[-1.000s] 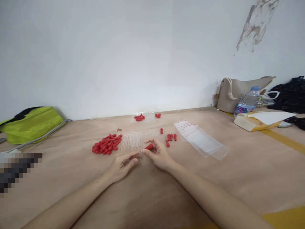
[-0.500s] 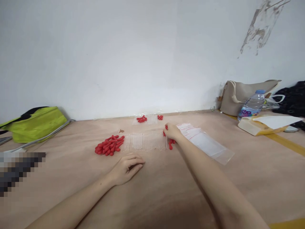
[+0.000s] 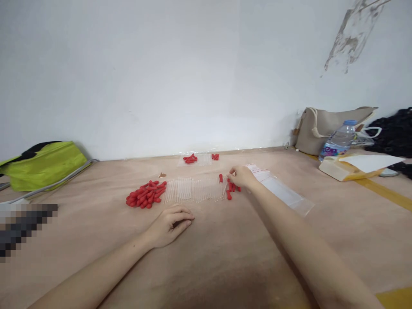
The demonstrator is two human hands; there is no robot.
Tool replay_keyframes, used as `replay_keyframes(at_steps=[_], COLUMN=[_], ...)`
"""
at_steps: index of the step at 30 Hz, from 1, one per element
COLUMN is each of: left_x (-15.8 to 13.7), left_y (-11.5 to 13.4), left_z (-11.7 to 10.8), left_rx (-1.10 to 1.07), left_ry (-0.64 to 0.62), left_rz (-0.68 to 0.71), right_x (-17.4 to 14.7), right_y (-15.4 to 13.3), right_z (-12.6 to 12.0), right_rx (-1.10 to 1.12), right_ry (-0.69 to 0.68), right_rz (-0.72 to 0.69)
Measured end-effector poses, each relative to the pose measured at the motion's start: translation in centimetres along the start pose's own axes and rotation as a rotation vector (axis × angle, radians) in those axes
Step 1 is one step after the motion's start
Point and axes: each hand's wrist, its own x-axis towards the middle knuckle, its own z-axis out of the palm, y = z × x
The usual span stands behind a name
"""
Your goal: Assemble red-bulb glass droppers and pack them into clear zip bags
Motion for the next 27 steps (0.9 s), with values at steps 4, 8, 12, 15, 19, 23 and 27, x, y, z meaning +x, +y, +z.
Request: replay_keyframes(at_steps=[4,8,12,15,19,23,27], left_x=[0.0,0.1,0.1,0.1,-0.1,0.2,2.3], left_y=[0.0,0.1,0.1,0.2,0.4,0.3,-1.6], left_z=[-0.1,-0.1,-0.1,-0.1,-0.1,-0.4,-1.6], left_rx=[-0.007,-0.012,-0.015,-0.012,0.013,0.139,0.385], left_ry=[-0.004,-0.008,-0.003,-0.005,0.006,0.199,0.278], left_rz=[0.001,-0.002,0.000,0.001,0.002,-0.097,-0.362], right_x=[-1.8,-2.2,-2.0,-2.1,-2.3,-2.2,-2.5], right_y=[0.9,1.3,1.1,0.8,0.6,0.7,-0.8], right_z=[-0.2,0.7,1.1,1.1,1.1,0.8,0.8], right_rx=[0.040,0.030,-0.057,-0.050,0.126,0.434,0.628], right_ry=[-0.022,0.057,0.055,0.056,0.064,0.019,0.210], right_rz=[-0.049,-0.120,-0.186,-0.179,-0.059,0.085,0.165])
